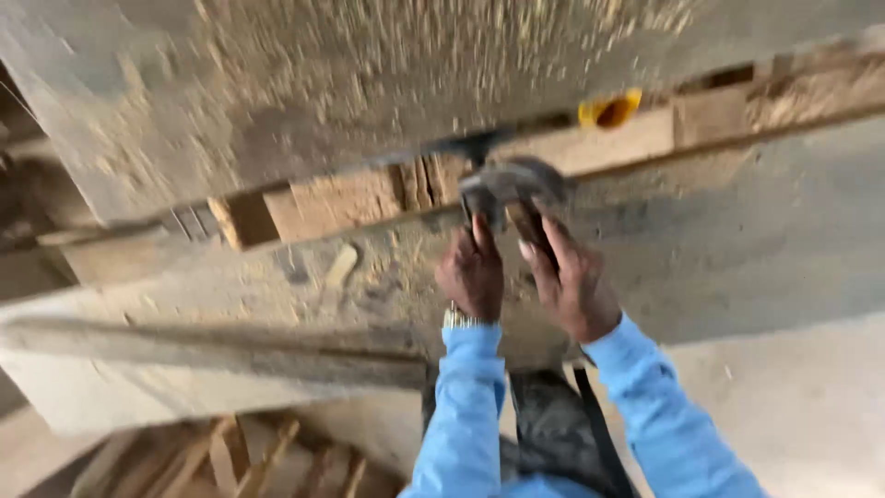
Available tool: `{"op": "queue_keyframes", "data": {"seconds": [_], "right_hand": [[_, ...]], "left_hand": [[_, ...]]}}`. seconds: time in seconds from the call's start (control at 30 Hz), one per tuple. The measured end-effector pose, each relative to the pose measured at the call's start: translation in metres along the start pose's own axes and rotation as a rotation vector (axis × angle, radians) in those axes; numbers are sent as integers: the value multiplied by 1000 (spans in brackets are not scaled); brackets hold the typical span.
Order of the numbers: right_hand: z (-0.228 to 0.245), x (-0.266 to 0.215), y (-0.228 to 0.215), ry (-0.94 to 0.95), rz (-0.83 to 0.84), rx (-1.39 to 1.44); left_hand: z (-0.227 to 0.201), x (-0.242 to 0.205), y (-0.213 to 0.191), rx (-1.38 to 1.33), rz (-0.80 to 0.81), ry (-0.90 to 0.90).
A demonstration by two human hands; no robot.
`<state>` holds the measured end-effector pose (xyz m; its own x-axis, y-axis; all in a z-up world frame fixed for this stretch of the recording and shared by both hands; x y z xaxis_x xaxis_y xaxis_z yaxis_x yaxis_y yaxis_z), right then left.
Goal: The person uses a hammer to repeatedly strike a drill bit that is held against a wooden beam. The person adjusts the position of the drill bit and continues hammering it into place.
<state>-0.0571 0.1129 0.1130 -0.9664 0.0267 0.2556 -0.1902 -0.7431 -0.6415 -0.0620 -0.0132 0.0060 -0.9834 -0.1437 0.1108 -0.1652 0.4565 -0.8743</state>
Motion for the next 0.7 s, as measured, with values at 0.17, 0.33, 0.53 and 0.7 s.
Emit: {"op": "queue_keyframes", "data": {"seconds": [0.17,0.33,0.53,0.7], "right_hand": [[-26,-28,-7,356,-73,129],[-51,-59,-20,643,-67,212],[-34,-85,-18,752,-68,243],[-30,-108,-6,808,-139,281]], "left_hand": [[2,19,-23,1,109,205],[41,57,-27,-339,503,22],[28,86,1,-67,436,905],[9,97,10,-43,512,1296]]}}
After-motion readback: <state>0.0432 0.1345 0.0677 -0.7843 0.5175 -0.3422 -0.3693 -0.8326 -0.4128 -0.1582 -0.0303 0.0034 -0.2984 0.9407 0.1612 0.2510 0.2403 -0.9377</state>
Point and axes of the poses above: each hand's wrist, its own x-axis towards the middle knuckle, its own y-axis out of the palm, z = x × y, the point moved 7 cm from there along x, towards the middle knuckle, and after that the axes turned 6 degrees about -x, right-handed, at the moved point
